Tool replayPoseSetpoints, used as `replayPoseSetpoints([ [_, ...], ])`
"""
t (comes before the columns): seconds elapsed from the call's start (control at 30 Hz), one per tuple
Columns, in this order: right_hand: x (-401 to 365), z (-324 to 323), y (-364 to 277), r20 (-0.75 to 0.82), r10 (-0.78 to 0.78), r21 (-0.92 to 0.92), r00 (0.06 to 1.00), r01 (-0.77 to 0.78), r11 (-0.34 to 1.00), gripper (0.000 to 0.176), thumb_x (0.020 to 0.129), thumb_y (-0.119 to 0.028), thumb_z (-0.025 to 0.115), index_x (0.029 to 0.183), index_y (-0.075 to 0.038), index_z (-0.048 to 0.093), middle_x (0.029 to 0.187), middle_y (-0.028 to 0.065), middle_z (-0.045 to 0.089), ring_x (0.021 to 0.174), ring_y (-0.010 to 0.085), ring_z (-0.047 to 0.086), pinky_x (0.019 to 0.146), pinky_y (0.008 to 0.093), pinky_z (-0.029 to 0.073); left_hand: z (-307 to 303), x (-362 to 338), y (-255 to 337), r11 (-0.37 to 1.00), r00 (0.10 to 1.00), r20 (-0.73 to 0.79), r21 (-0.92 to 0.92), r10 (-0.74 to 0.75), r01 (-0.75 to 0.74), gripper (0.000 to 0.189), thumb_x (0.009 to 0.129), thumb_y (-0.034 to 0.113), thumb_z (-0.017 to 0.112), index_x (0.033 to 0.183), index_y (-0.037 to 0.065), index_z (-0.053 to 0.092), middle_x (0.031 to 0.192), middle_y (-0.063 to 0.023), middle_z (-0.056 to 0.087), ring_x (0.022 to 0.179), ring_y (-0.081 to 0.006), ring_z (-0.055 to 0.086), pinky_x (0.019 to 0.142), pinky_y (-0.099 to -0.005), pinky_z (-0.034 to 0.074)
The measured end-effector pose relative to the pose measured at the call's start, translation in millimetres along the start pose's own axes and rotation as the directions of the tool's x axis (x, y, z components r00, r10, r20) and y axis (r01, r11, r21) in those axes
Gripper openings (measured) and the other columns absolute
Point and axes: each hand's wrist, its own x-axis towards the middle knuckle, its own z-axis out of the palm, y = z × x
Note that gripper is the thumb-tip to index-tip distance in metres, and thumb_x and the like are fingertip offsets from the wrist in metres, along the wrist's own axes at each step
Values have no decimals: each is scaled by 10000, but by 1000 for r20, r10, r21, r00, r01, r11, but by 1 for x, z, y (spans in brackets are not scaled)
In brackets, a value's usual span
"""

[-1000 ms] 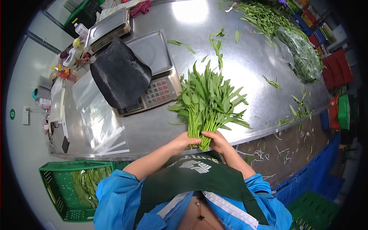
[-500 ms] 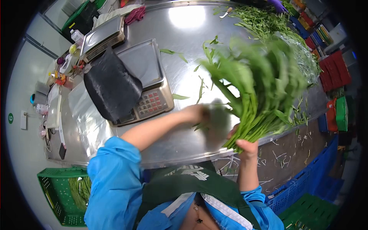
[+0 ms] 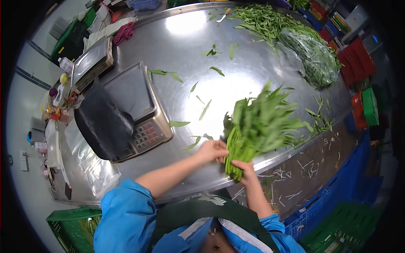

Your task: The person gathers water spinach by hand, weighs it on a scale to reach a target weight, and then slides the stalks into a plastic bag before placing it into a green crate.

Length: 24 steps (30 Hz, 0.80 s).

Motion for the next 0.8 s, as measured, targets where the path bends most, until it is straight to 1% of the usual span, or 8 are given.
replayPoseSetpoints([
  [0.07, 20, -22, 41, 215, 196, 134, 957, -228, 965, 371, 706, -7, 605, 1058, 36, 496, 925, 116, 595, 817, 209, 595, 730, 317, 495, 2, -1, -38, 995, 996, -65, -87, -56, 50, 144, 768, 133, 648, 807, 22, 565, 618, -36, 580, 521, -97, 544, 450, -219, 397],
  [0.2, 7, -16, 31, 313, 203, 233, 928, -282, 931, 375, 722, -7, 571, 1084, 43, 485, 934, 138, 590, 842, 237, 593, 752, 345, 493, 4, 1, -46, 989, 995, -39, -114, -97, 92, 204, 740, 166, 687, 714, 44, 526, 597, -28, 562, 517, -103, 536, 456, -210, 400],
  [0.3, 8, -13, 37, 289, 184, 222, 939, -253, 942, 399, 706, 8, 601, 1088, 27, 488, 949, 119, 588, 857, 229, 590, 744, 339, 493, -7, 15, -43, 888, 999, -51, 458, -19, 40, 385, 602, 302, 779, 592, 41, 495, 557, -54, 535, 519, -101, 508, 471, -244, 413],
  [0.47, 0, 0, 37, 74, -40, -147, 996, 51, 988, 483, 621, 63, 680, 1068, -7, 512, 964, 54, 576, 860, 166, 576, 727, 280, 481, -5, 18, -40, 774, 999, 39, 632, -6, -20, 353, 625, 288, 763, 664, 28, 527, 597, -65, 535, 559, -98, 484, 507, -270, 412],
  [0.53, -22, 23, 12, 118, -150, -164, 981, 169, 972, 434, 608, 57, 692, 1010, -10, 544, 936, 46, 584, 828, 146, 571, 726, 272, 469, -4, -7, -29, 927, 969, 133, 287, 209, -239, 342, 679, 251, 730, 809, 2, 535, 688, -80, 554, 619, -106, 502, 569, -260, 423],
  [0.6, -25, 28, 1, 251, -208, -213, 946, 263, 941, 380, 609, 48, 694, 961, -11, 563, 883, 47, 595, 787, 145, 570, 722, 263, 460, 1, -42, -13, 921, 967, 132, 303, 216, -247, 308, 766, 206, 656, 923, -15, 510, 761, -88, 565, 689, -111, 520, 622, -265, 429],
  [0.7, -32, 65, -5, 160, -238, -235, 958, 272, 933, 323, 615, 27, 695, 910, -15, 573, 829, 44, 596, 757, 145, 567, 705, 253, 455, 0, -70, -1, 884, 966, -8, 406, 257, -232, 259, 821, 203, 588, 929, -19, 511, 775, -100, 578, 721, -120, 544, 632, -278, 437],
  [0.8, -30, 78, 6, 202, -270, -233, 941, 314, 920, 332, 620, 3, 697, 922, -12, 559, 825, 54, 593, 723, 153, 571, 673, 263, 467, -11, -90, 4, 606, 906, -90, 770, 413, -199, 172, 816, 251, 574, 849, 82, 570, 673, -106, 593, 601, -259, 581, 545, -338, 447],
])
